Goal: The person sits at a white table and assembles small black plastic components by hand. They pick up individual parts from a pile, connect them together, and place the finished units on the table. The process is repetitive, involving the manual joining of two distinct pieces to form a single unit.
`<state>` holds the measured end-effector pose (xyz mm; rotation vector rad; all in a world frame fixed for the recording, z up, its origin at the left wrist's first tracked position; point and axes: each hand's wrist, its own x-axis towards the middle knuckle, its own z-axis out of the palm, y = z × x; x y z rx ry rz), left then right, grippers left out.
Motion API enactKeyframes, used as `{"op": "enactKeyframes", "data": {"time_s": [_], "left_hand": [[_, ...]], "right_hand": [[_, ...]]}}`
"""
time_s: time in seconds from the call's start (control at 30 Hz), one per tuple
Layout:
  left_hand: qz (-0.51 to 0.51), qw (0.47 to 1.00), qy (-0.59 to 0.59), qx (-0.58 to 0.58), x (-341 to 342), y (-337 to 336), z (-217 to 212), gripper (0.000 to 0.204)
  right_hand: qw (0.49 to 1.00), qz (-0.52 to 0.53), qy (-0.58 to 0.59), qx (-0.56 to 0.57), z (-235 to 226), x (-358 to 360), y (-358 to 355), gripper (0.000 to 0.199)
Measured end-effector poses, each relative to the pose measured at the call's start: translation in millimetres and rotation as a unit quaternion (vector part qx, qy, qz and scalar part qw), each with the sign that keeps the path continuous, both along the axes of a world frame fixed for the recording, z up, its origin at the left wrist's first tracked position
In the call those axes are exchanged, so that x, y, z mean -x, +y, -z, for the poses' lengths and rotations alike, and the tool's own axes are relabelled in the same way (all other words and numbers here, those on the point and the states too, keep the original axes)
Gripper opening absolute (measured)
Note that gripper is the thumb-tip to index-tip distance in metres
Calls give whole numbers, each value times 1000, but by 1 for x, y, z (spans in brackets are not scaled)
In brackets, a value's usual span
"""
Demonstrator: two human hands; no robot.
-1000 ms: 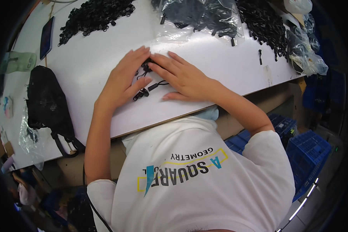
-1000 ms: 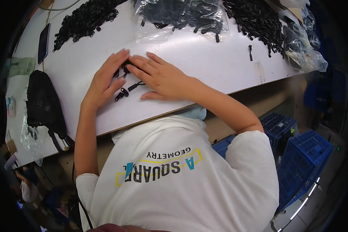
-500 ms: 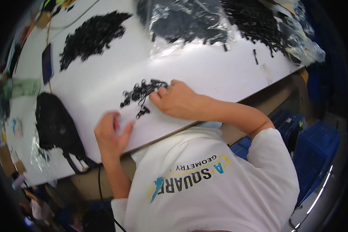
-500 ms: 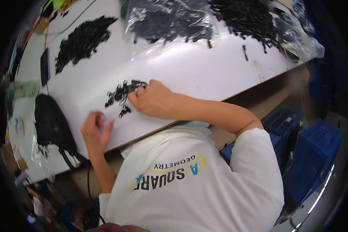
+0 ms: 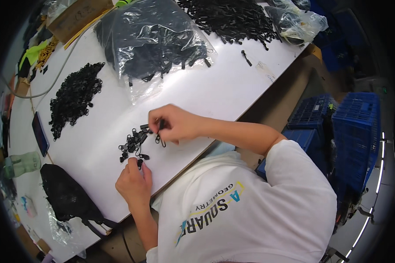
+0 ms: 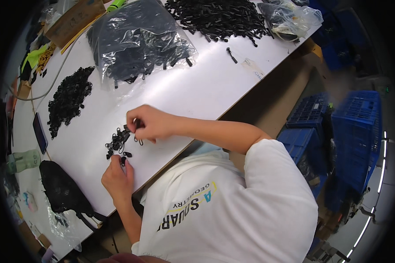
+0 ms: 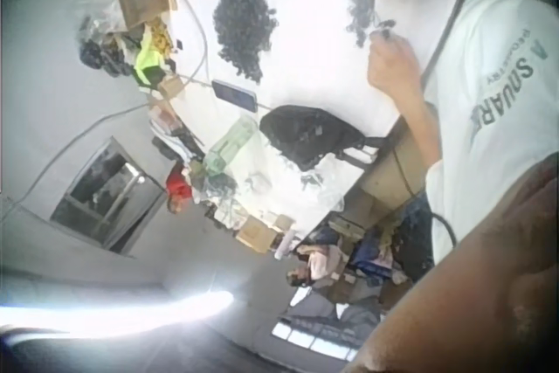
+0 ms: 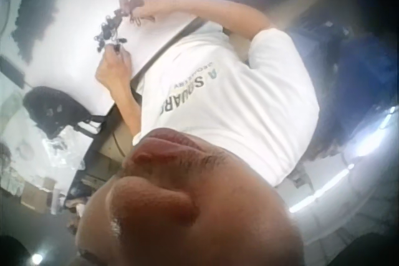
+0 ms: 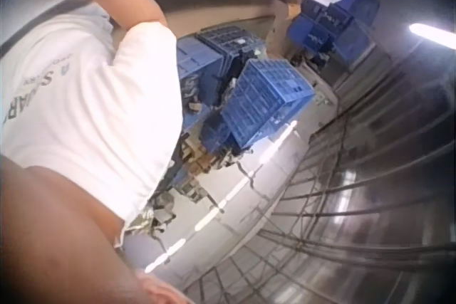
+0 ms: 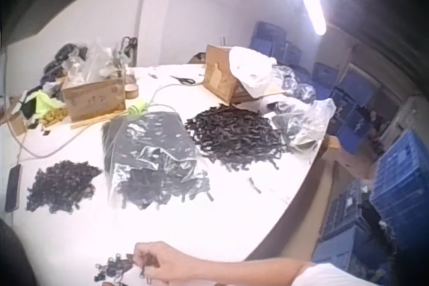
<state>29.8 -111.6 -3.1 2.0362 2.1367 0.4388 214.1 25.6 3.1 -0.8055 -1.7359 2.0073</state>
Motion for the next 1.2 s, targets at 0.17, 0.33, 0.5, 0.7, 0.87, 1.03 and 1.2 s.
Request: {"op": "enactKeyframes", "data": {"time_s": [0.17,0.33,0.5,0.7,0.87,1.03,1.2], "left_hand": [[-41,999,-1,16,4,-4,-2,14],[-14,1000,-26,-7,10,5,-6,12],[-70,965,-253,-20,23,-2,-8,9],[-106,875,-472,-13,27,9,-20,3],[-66,887,-451,-78,50,77,-18,6],[-38,871,-464,-157,63,128,-10,7],[-22,860,-498,-112,55,118,-2,7]], "right_hand": [[953,106,181,219,16,2,7,13],[979,108,154,78,5,-3,23,18],[995,31,90,14,-18,5,29,18],[996,-73,38,-23,-31,31,33,20],[989,-103,38,-103,-14,55,60,25],[981,-52,14,-188,-11,39,76,19],[985,-86,-17,-149,-12,35,73,16]]}}
